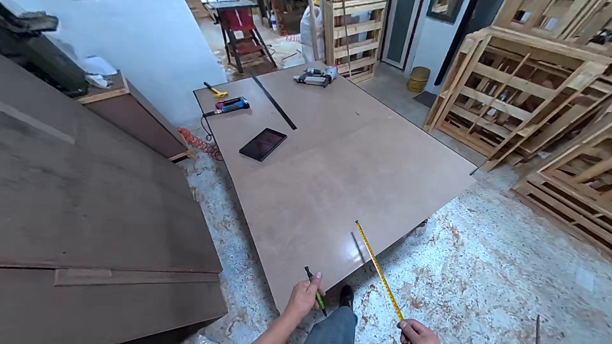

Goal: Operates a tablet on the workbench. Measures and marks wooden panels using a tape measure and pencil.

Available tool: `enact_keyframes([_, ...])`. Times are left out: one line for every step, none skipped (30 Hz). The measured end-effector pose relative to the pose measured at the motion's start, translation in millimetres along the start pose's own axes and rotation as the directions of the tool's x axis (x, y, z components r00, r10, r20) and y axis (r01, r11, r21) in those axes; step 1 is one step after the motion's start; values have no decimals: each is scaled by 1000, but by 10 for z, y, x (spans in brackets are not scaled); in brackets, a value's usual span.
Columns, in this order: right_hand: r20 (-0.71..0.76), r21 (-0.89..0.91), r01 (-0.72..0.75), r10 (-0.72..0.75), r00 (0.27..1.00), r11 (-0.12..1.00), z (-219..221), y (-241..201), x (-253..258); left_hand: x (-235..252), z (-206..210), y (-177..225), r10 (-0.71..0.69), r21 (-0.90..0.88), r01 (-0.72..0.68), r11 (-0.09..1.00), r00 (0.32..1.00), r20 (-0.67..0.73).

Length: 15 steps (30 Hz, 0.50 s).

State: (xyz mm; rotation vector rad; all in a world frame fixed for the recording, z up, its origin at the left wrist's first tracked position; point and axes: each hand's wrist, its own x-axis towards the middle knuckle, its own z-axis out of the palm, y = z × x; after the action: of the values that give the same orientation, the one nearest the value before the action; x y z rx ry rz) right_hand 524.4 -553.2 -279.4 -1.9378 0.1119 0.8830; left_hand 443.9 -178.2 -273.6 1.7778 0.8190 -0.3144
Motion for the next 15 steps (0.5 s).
enact_keyframes([2,-4,1,-1,1000,1000,-29,-105,130,36,12,88,40,-21,-41,999,998,-52])
enact_keyframes([6,-16,-1,1,1000,1000,-64,-209,268,106,30,180,91,-19,-93,995,991,-102])
enact_keyframes([10,-26,-3,3,1000,1000,-96,-308,414,205,60,281,149,3,-150,989,978,-145])
enact_keyframes([15,-37,-9,9,1000,999,-121,-398,562,328,112,388,216,27,-215,976,959,-180])
enact_keyframes([20,-54,-16,17,1000,998,-145,-492,719,481,176,505,288,62,-281,958,940,-182])
enact_keyframes([19,-64,-17,18,1000,998,-169,-589,896,679,247,630,357,129,-340,932,923,-143])
enact_keyframes([15,-67,-13,14,1000,998,-184,-690,1084,907,330,769,407,225,-382,896,911,-73])
enact_keyframes([13,-73,-14,15,1000,997,-188,-790,1263,1136,437,910,437,327,-413,850,899,0])
enact_keyframes([17,-86,-19,21,1000,996,-185,-879,1437,1355,563,1036,444,413,-432,802,893,72])
enact_keyframes([24,-102,-24,27,999,994,-177,-972,1615,1571,690,1156,438,478,-447,757,889,137])
enact_keyframes([34,-120,-25,29,999,992,-165,-1071,1811,1789,801,1278,434,523,-463,715,881,188])
enact_keyframes([41,-143,-22,28,999,989,-149,-1172,2007,2002,897,1379,438,556,-485,675,870,227])
enact_keyframes([47,-168,-19,28,998,986,-135,-1263,2190,2188,976,1453,438,586,-501,637,861,259])
enact_keyframes([53,-189,-18,28,998,982,-123,-1342,2354,2344,1036,1498,425,613,-501,611,861,279])
enact_keyframes([61,-203,-21,34,998,979,-111,-1399,2491,2467,1073,1515,405,636,-484,601,870,280])
